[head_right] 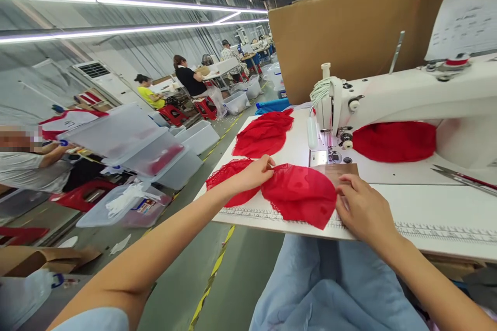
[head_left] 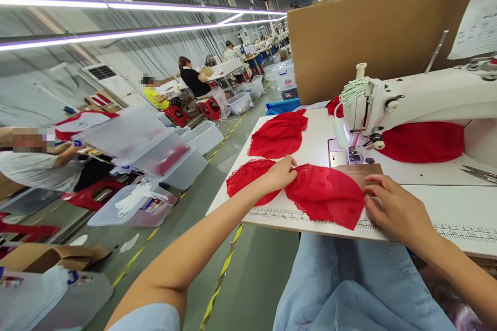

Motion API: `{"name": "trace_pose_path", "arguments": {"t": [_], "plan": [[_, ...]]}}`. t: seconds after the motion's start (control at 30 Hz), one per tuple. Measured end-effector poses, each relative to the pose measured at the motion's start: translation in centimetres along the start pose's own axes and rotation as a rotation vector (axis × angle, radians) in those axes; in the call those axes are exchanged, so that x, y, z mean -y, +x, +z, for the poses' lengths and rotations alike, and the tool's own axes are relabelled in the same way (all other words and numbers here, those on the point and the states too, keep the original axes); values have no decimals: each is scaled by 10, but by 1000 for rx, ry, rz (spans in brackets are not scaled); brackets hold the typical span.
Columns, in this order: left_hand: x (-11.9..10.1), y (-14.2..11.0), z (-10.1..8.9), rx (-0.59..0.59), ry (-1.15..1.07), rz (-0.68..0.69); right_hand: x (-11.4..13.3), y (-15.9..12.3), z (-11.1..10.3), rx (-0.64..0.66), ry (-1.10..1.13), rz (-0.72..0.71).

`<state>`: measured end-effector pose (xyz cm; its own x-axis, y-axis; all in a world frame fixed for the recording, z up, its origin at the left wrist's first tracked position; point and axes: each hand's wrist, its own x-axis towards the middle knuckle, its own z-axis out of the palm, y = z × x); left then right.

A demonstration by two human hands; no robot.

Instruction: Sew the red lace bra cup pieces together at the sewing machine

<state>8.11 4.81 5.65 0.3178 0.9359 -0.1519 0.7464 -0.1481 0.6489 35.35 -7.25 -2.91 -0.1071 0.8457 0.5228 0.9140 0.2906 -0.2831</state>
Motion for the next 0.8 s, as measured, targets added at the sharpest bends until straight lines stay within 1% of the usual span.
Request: {"name": "trace_pose_path", "arguments": {"t": [0.07,0.1,0.17,0.23,0.3,0.33,0.4,0.43,0.47,0.53,0.6,0.67,0.7,0.73,0.77,0.8], "plan": [[-1,4,9,-54,138,76,3,5,2,39,1,147],[-3,9,15,-72,194,112,5,8,4,57,6,196],[-9,22,27,-76,288,160,7,12,9,79,19,235],[-14,33,35,-53,361,186,8,13,13,90,51,244],[-18,36,35,-14,402,232,7,12,15,93,111,259],[-19,33,33,4,411,267,6,11,15,88,149,268],[-20,20,25,16,413,348,6,10,15,64,249,291],[-19,10,20,-8,423,402,8,10,15,50,313,298],[-19,-1,16,-53,447,467,10,10,15,37,387,299],[-18,-25,9,-198,537,636,18,12,15,24,564,286],[-18,-48,3,-388,623,825,29,13,14,18,745,283],[-21,-69,-4,-571,651,968,40,10,11,7,888,318],[-25,-78,-8,-651,646,1006,46,6,7,0,943,345],[-31,-87,-12,-713,634,1009,51,2,4,-5,990,373],[-38,-94,-17,-746,622,973,56,-4,-1,-2,1031,399],[-45,-99,-22,-746,616,898,60,-9,-5,7,1070,422]]}}
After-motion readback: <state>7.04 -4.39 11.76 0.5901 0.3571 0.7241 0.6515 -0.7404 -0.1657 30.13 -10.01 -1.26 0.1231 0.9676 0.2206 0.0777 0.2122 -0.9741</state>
